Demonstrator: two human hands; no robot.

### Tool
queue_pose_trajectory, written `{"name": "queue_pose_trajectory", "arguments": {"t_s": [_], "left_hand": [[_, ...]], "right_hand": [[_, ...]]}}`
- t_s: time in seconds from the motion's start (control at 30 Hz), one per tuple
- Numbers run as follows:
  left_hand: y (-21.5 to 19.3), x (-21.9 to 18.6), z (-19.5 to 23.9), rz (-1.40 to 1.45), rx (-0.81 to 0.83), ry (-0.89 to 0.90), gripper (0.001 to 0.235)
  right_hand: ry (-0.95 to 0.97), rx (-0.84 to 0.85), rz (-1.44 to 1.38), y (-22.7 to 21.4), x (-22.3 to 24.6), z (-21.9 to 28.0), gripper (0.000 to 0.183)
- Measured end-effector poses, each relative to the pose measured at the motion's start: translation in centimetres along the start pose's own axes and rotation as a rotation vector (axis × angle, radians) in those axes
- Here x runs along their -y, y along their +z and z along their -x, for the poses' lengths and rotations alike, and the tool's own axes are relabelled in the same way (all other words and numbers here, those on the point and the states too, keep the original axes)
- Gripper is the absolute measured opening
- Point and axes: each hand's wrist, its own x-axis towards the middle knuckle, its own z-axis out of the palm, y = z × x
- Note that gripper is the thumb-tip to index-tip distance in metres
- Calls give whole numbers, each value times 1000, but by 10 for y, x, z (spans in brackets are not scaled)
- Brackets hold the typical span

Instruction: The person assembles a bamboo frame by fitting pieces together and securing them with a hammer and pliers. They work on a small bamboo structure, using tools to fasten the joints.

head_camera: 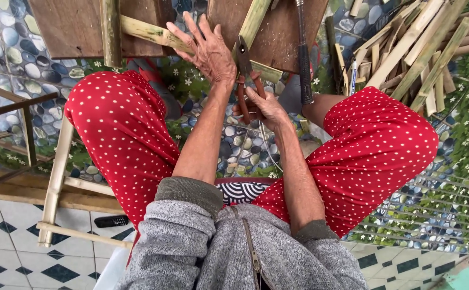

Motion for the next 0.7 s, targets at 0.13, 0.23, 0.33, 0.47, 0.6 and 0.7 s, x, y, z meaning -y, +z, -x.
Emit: {"name": "queue_pose_trajectory", "arguments": {"t_s": [0.13,0.23,0.33,0.47,0.6,0.7], "left_hand": [[20,10,13,75,22,39,52],[13,31,6,149,355,160,77],[15,48,-5,235,555,190,83],[-21,59,-14,159,758,330,115],[93,107,-4,449,413,389,49],[67,71,-36,616,190,384,28]], "right_hand": [[25,31,-58,6,-3,8,60],[-2,50,-91,7,-5,15,51],[-16,69,-125,4,-12,9,66],[-27,66,-142,-2,-23,3,70],[-67,2,-91,-1,-21,9,60],[-81,-3,-66,3,-21,14,57]]}}
